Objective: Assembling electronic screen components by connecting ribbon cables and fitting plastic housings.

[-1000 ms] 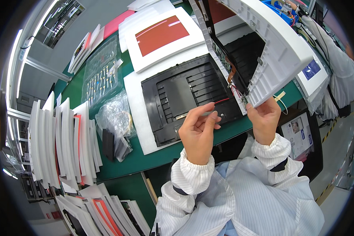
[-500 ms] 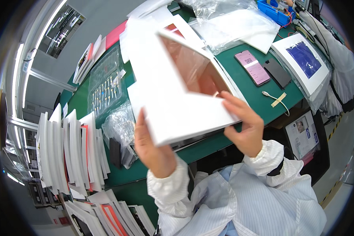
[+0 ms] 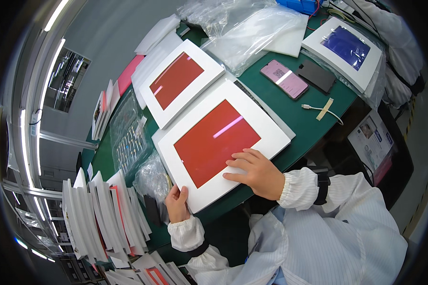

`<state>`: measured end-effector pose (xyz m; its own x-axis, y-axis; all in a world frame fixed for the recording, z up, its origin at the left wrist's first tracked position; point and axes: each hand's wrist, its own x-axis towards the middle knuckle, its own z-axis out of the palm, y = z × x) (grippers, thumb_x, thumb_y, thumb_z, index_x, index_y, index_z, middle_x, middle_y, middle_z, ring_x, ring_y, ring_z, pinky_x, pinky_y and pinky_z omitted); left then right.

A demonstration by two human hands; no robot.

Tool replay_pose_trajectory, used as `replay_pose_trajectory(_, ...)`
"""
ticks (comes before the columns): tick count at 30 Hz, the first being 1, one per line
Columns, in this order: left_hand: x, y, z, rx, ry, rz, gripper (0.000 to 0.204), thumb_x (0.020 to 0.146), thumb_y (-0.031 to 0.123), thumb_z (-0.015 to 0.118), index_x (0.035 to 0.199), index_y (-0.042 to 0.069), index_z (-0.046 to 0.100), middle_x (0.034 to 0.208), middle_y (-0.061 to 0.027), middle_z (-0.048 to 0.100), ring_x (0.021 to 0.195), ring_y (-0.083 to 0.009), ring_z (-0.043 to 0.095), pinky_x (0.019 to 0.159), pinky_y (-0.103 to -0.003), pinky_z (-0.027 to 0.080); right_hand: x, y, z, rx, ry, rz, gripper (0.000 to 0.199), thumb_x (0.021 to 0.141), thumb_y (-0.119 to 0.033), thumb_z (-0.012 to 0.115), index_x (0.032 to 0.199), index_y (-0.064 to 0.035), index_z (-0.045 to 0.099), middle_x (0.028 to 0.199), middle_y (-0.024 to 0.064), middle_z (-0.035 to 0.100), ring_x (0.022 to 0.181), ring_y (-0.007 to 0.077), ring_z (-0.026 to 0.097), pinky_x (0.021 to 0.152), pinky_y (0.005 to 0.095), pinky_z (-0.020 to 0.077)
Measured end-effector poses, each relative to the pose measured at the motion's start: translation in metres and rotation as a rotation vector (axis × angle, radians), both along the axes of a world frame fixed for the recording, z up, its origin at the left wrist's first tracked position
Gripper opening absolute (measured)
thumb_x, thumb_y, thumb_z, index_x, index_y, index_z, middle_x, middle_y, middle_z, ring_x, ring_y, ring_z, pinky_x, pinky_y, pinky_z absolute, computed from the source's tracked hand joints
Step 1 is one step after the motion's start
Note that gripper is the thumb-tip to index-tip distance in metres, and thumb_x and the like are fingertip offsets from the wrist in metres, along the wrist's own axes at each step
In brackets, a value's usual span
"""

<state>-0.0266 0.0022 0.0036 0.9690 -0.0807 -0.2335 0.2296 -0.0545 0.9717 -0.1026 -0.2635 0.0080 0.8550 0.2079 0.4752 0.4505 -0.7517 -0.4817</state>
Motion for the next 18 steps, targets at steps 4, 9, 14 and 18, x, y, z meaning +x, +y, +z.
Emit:
replay_pose_trajectory(4,0.006,-0.002,-0.009,-0.002,0.005,-0.016,0.042,0.085,0.006,0.061,0.121,-0.012,0.048,0.109,-0.0117,0.060,0.096,-0.0157,0.057,0.088,-0.026,0.042,0.000,-0.005,-0.003,-0.008,0.035,0.044,0.045,0.070,0.010,0.061,0.109,-0.0121,0.064,0.117,0.0117,0.058,0.115,0.0304,0.049,0.098,0.0422,0.0382)
replay_pose_trajectory(9,0.010,0.000,-0.012,-0.011,0.011,-0.038,0.043,0.085,0.007,0.061,0.122,-0.012,0.048,0.110,-0.0111,0.059,0.096,-0.0157,0.056,0.089,-0.026,0.040,0.005,-0.010,0.000,-0.020,0.053,0.080,0.048,0.069,0.010,0.061,0.110,-0.0135,0.063,0.116,0.0110,0.058,0.114,0.0298,0.050,0.098,0.0414,0.0389)
replay_pose_trajectory(14,0.011,0.000,-0.013,-0.011,0.026,-0.043,0.044,0.086,0.010,0.062,0.122,-0.010,0.049,0.109,-0.0096,0.060,0.095,-0.0147,0.056,0.087,-0.025,0.041,0.008,-0.015,0.003,-0.034,0.036,0.138,0.050,0.067,0.010,0.061,0.111,-0.0137,0.063,0.115,0.0111,0.058,0.112,0.0285,0.051,0.097,0.0401,0.0395)
replay_pose_trajectory(18,0.011,0.001,-0.008,0.007,0.072,-0.055,0.042,0.086,0.010,0.063,0.120,-0.009,0.051,0.105,-0.0086,0.061,0.093,-0.0138,0.056,0.085,-0.025,0.041,0.011,-0.016,0.005,-0.058,0.055,0.174,0.051,0.066,0.010,0.062,0.112,-0.0127,0.062,0.115,0.0121,0.059,0.110,0.0278,0.052,0.097,0.0392,0.0398)
